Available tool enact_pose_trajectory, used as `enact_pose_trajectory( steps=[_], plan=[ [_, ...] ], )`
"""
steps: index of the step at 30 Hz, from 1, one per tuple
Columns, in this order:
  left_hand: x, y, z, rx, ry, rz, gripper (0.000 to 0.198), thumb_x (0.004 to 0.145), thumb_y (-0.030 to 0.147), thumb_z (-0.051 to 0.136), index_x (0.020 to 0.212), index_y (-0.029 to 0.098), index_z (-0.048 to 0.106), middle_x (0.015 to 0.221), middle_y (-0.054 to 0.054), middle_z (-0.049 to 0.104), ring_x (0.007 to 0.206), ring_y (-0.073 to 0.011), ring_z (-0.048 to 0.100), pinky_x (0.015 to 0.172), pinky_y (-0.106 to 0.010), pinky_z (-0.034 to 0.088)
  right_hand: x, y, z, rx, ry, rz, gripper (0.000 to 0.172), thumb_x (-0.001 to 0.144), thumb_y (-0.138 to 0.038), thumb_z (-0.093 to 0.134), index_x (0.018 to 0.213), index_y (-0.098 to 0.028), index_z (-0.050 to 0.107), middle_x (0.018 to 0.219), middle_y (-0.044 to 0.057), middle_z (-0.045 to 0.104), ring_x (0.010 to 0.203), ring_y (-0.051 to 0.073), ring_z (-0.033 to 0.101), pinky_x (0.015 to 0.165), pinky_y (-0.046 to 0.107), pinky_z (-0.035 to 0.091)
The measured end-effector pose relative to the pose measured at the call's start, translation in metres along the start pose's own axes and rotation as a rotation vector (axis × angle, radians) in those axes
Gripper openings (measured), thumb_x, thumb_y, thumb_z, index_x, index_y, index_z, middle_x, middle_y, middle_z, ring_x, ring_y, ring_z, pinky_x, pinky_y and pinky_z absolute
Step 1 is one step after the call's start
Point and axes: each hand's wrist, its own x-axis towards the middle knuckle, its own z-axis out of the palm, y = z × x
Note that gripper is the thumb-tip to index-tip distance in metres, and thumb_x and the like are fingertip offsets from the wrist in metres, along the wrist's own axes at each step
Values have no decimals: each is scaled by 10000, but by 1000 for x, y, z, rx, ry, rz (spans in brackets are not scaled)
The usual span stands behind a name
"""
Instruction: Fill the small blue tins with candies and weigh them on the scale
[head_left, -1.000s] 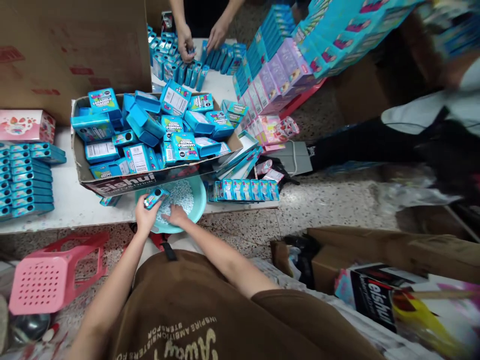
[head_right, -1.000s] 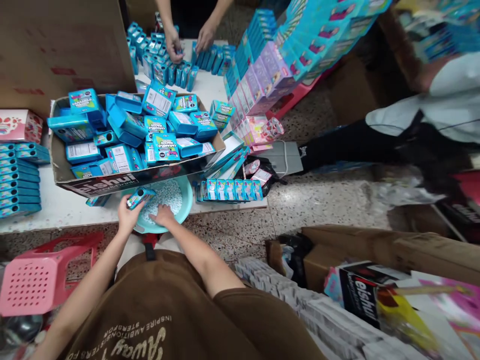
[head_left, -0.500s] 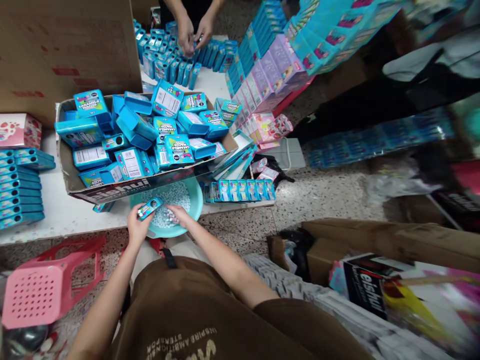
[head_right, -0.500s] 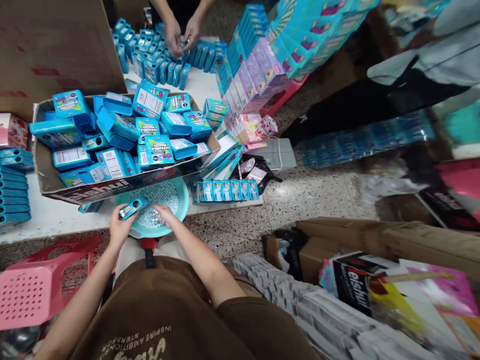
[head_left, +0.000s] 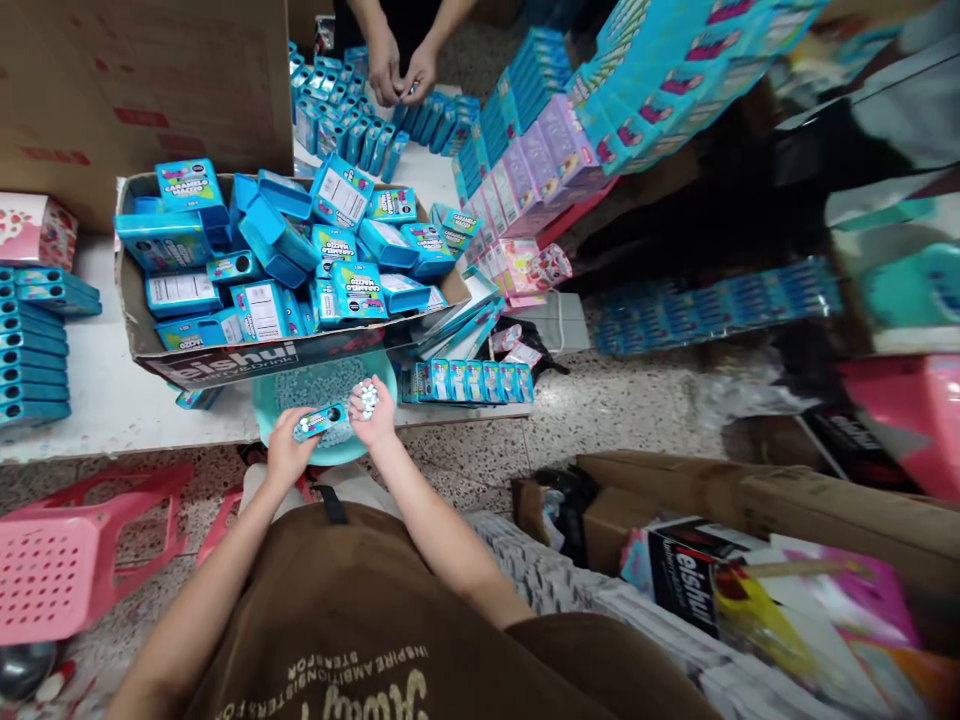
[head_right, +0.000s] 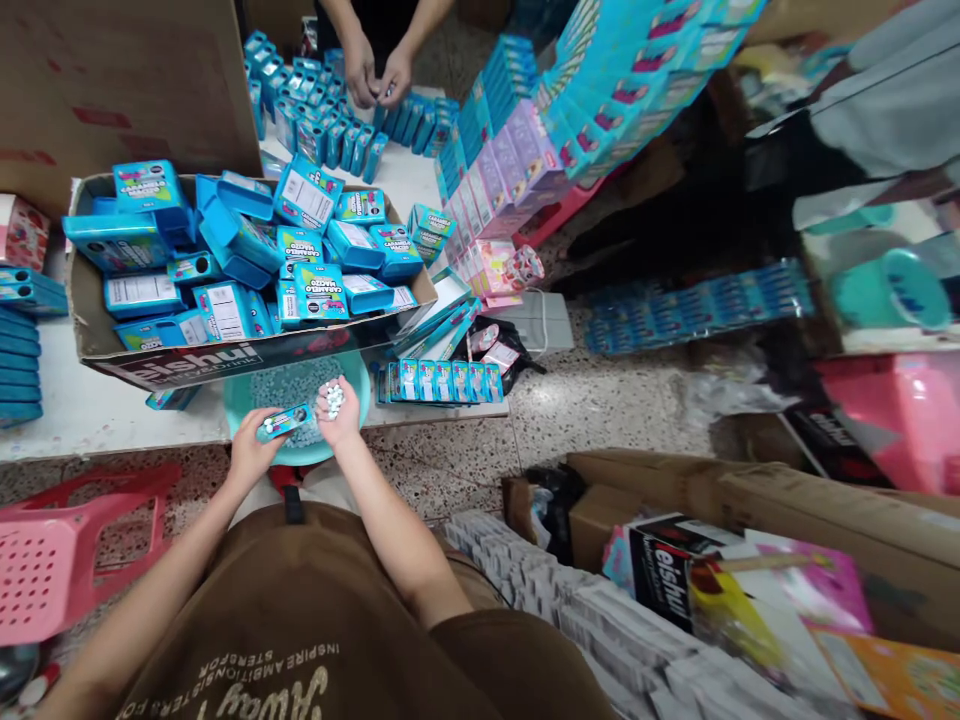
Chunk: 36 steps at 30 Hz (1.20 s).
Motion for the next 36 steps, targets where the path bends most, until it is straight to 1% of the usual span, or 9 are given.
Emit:
enact_pose_trajectory(
  steps=[3,8,11,14,18,21,24,30,36],
  plan=[
    [0,6,2,12,-19,34,308,723,200,637,1031,218,637,1030,-55,637,993,-222,590,903,-354,458,-5,2,11,-71,24,-114,228,863,-347,488,697,-213,406,554,-68,458,375,43,333,316,151,218],
    [0,14,-2,123,-48,103,360,725,157,608,1078,226,629,1045,-69,629,1008,-239,572,902,-368,455,-11,10,19,-183,87,-278,256,822,-372,528,672,-210,399,567,-62,462,446,51,424,421,171,346],
    [1,17,-3,203,-83,146,423,701,111,599,1105,236,630,1021,-71,626,1007,-247,563,901,-371,447,-13,14,22,-209,118,-352,308,805,-401,545,630,-205,385,565,-56,468,472,56,449,462,185,377],
    [3,16,0,166,-78,129,386,713,152,624,1090,231,635,1005,-66,633,976,-241,574,870,-362,456,-15,17,25,-242,112,-416,335,792,-434,558,613,-205,392,554,-54,467,486,64,464,487,196,395],
    [4,16,4,61,-49,63,343,725,224,658,1068,218,635,998,-65,641,944,-229,596,835,-343,470,-16,17,31,-264,109,-437,263,769,-421,554,652,-198,480,529,-54,479,470,70,467,490,202,393],
    [6,18,3,88,-62,90,350,727,183,633,1076,210,637,1003,-71,640,965,-237,588,863,-357,458,-16,17,32,-318,125,-442,282,772,-456,529,677,-190,526,528,-46,495,473,76,477,497,210,398],
    [8,20,2,130,-84,106,370,712,141,615,1072,222,646,993,-67,643,978,-241,579,877,-367,450,-16,17,31,-368,148,-447,338,780,-507,506,655,-194,518,537,-36,508,490,82,492,512,219,412],
    [9,17,6,2,-26,4,343,692,215,677,1034,219,656,1003,-69,655,958,-237,604,864,-357,469,-14,17,32,-414,113,-486,381,748,-519,515,549,-196,485,535,-20,522,495,88,498,523,235,416],
    [11,17,8,-59,10,-61,337,666,233,705,1001,226,670,980,-58,668,944,-237,613,838,-346,478,-15,16,34,-488,87,-479,379,762,-541,467,632,-195,552,572,-9,561,532,106,542,583,263,459]
  ],
)
